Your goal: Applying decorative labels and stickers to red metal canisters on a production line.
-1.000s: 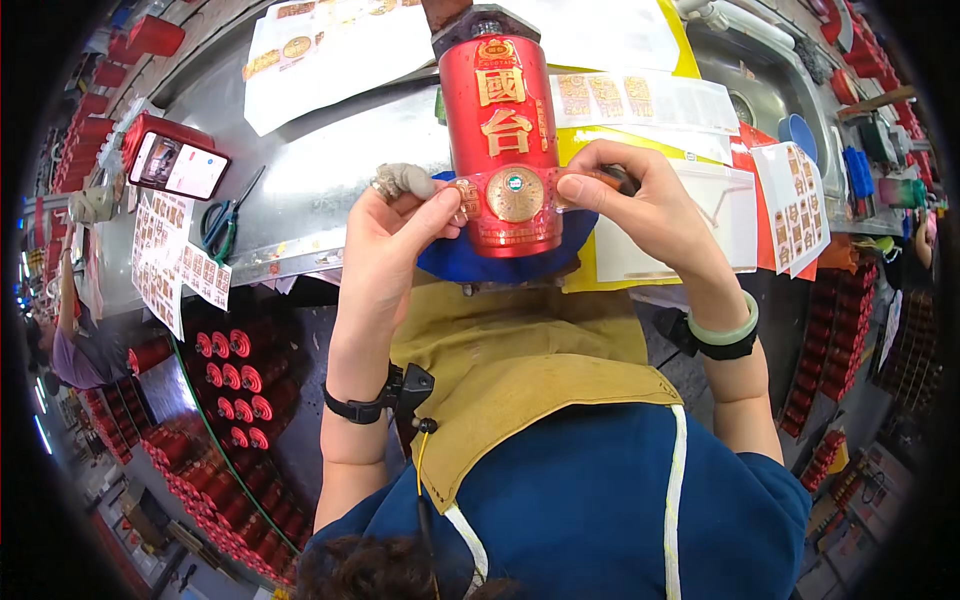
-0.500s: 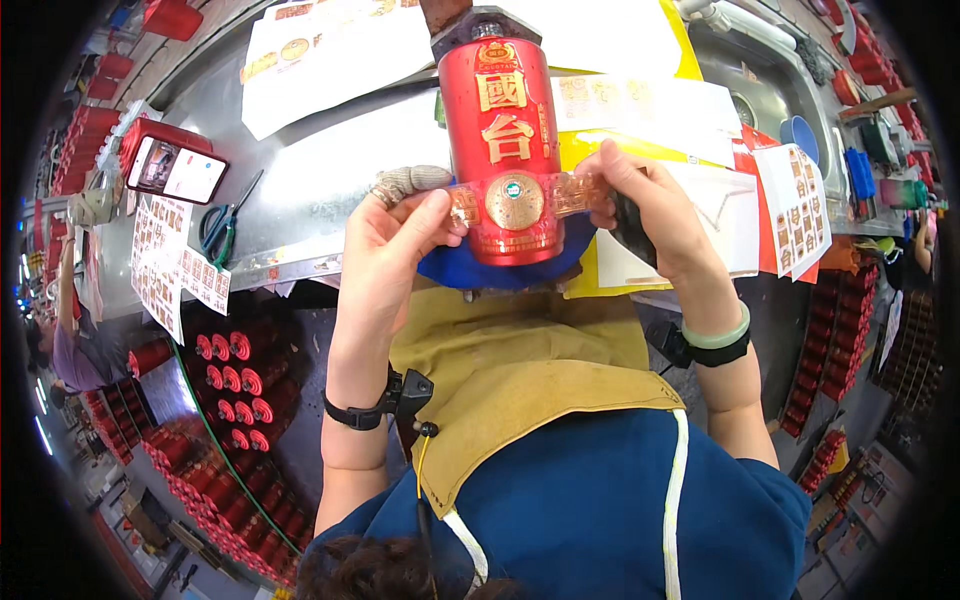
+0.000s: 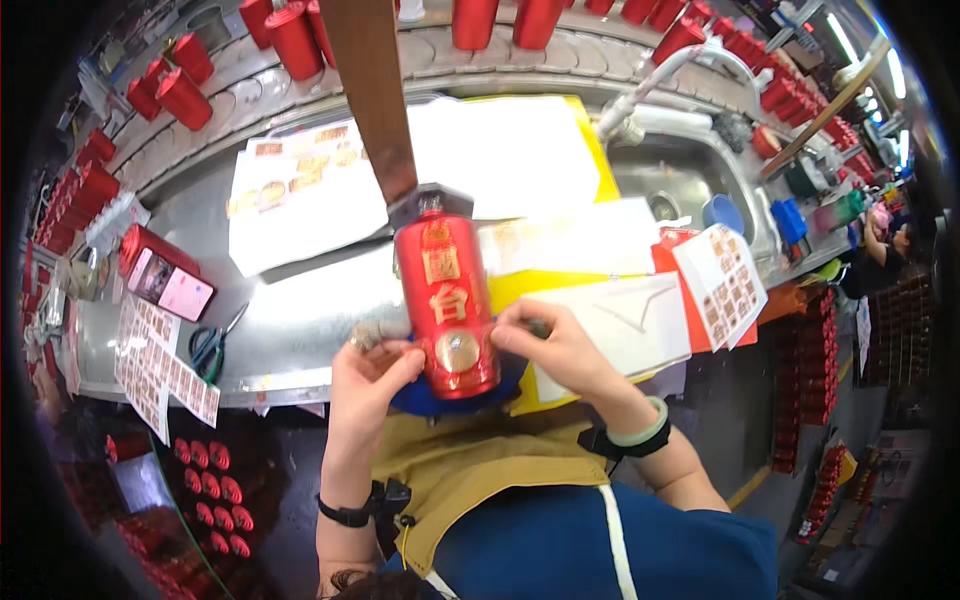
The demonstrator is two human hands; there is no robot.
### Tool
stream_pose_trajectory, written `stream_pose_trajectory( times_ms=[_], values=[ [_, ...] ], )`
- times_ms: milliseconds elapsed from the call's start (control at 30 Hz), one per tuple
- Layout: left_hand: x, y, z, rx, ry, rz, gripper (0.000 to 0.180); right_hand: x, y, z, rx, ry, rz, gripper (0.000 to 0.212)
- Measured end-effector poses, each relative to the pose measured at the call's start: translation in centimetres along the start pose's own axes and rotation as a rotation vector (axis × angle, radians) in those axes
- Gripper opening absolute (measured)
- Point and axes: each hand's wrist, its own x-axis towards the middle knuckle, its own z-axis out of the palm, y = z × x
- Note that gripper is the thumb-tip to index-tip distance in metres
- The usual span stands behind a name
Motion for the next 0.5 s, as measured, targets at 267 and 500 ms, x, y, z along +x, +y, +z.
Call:
stream_pose_trajectory(
  times_ms=[267, 500],
  values=[
    [0.24, -0.32, 0.05, -0.051, -0.015, 0.007, 0.037, 0.02, 0.06, -0.33, -0.058, -0.031, -0.024, 0.019],
    [0.28, 0.26, -0.32, -0.197, -0.032, -0.108, 0.027, 0.07, 0.09, -0.64, -0.070, -0.033, 0.036, 0.022]
  ],
)
